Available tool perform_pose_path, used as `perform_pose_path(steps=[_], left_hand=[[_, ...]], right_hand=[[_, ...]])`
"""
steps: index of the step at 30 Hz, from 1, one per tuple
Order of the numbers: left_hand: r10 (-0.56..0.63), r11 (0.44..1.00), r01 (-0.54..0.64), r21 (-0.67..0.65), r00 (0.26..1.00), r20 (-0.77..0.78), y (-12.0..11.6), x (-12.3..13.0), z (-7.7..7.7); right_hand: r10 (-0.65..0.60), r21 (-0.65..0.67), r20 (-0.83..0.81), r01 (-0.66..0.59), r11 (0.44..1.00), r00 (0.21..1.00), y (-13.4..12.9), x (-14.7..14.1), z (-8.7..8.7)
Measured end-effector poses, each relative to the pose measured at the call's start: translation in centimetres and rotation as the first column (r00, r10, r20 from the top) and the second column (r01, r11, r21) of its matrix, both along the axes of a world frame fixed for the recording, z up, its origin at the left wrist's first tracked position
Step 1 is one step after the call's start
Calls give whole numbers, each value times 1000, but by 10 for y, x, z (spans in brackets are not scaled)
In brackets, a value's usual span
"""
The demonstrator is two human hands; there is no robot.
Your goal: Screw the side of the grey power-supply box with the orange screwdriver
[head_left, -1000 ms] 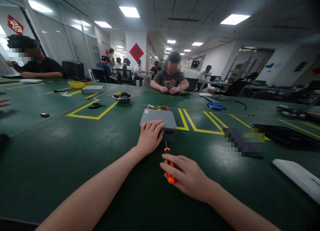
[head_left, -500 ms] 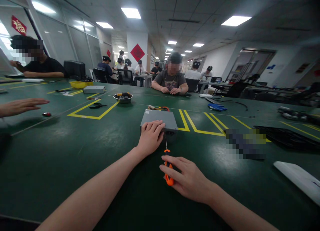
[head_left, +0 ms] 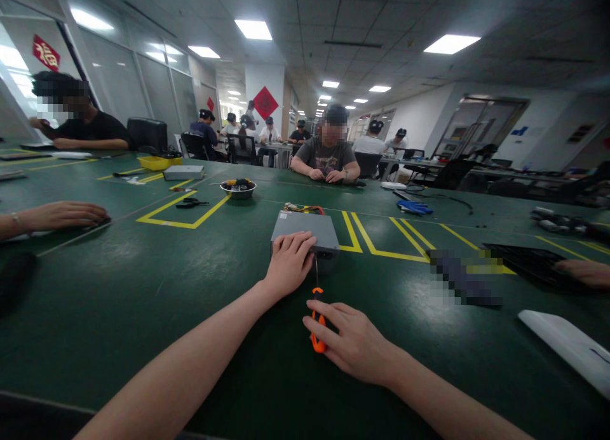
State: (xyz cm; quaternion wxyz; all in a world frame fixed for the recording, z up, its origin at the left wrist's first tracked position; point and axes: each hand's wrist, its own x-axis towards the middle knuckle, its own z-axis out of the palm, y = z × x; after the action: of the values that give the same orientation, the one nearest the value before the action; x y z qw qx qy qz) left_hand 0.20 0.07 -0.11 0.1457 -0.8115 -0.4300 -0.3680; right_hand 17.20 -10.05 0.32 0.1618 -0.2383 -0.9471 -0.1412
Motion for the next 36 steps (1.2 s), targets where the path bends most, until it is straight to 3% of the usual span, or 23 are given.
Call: perform_pose_path(steps=[6, 13, 16, 20, 21, 24, 27, 31, 36], left_hand=[[19, 1000, -19, -3, 1000, -24, -2, 0, 3], [30, 999, -31, -21, 999, -35, -3, 0, 5], [34, 999, -35, -26, 999, -16, -3, 1, 4], [30, 999, -31, -37, 999, -19, 0, 1, 4], [28, 999, -29, -42, 999, -27, 0, 1, 5], [24, 998, -27, -58, 998, -53, -1, 0, 8], [19, 998, -22, -53, 998, -58, -3, 0, 10], [34, 999, -35, -34, 999, -25, -5, 1, 9], [2, 999, -5, -38, 998, -67, -3, 0, 9]], right_hand=[[28, 85, 127, -39, 996, 991, 1, -5, 3], [211, 201, 289, -275, 940, 934, -1, -10, 29], [245, 326, 135, -276, 904, 960, -6, -6, 40], [208, 439, -280, -68, 896, 937, -3, 3, 49], [204, 447, -275, -63, 892, 939, 0, 5, 51], [213, 462, 40, -207, 862, 976, 8, 6, 54], [229, 414, 160, -276, 867, 960, 8, 3, 48], [199, 384, 35, -197, 902, 979, -3, 1, 26], [199, 380, 78, -213, 900, 977, -5, 7, 10]])
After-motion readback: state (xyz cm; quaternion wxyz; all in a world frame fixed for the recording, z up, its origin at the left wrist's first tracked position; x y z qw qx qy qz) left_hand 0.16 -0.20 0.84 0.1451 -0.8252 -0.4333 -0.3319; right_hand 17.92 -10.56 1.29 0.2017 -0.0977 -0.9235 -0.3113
